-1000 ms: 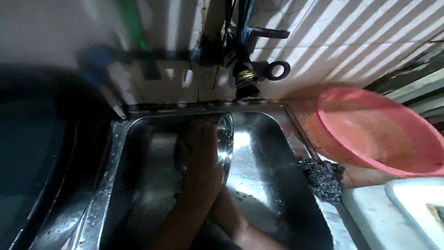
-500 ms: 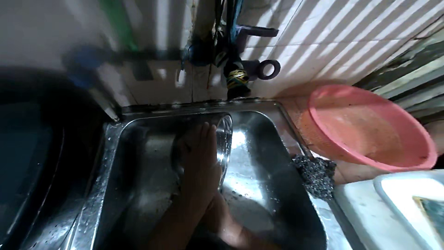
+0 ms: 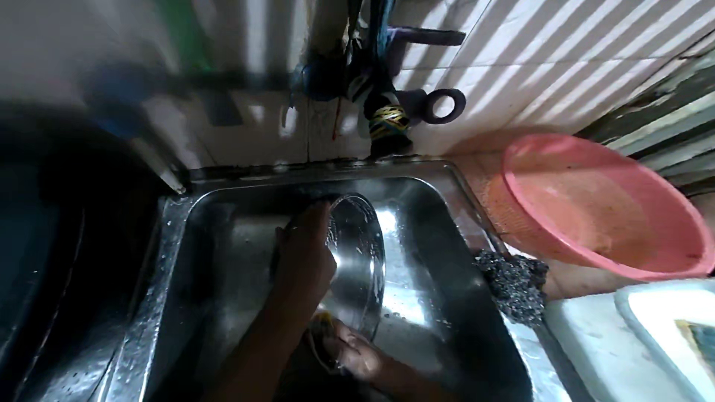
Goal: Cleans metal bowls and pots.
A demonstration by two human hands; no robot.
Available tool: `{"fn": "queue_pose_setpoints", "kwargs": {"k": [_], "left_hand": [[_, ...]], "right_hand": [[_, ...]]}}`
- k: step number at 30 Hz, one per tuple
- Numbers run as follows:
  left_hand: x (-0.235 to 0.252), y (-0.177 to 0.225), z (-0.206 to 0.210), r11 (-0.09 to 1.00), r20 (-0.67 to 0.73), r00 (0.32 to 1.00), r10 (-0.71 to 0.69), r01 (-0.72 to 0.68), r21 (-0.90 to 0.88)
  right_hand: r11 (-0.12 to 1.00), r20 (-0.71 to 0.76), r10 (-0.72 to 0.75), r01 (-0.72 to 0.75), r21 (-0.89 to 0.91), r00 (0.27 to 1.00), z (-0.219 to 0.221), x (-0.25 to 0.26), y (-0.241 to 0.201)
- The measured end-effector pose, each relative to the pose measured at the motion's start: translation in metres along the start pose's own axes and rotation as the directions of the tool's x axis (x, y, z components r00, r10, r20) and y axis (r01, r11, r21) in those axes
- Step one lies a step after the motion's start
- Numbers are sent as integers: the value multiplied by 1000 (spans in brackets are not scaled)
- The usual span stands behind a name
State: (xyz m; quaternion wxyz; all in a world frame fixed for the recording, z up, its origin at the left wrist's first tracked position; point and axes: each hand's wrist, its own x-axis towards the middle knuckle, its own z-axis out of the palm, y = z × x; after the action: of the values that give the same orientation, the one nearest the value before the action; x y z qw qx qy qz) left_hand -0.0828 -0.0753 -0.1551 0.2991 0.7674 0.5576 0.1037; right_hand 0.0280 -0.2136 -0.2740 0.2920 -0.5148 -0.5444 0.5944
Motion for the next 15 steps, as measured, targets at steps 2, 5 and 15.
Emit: {"fn": "queue_pose_setpoints", "kwargs": {"k": [2, 5, 15], "left_hand": [[6, -1, -7, 999, 125, 992, -17, 12, 36], [4, -2, 0, 997, 227, 973, 47, -60, 50], [4, 8, 17, 989, 114, 991, 67, -50, -140]], "right_hand": [[812, 73, 14, 31, -583, 997, -35, 18, 45], [445, 43, 228, -65, -893, 973, -86, 63, 41], [974, -149, 215, -222, -32, 965, 28, 37, -26]]}}
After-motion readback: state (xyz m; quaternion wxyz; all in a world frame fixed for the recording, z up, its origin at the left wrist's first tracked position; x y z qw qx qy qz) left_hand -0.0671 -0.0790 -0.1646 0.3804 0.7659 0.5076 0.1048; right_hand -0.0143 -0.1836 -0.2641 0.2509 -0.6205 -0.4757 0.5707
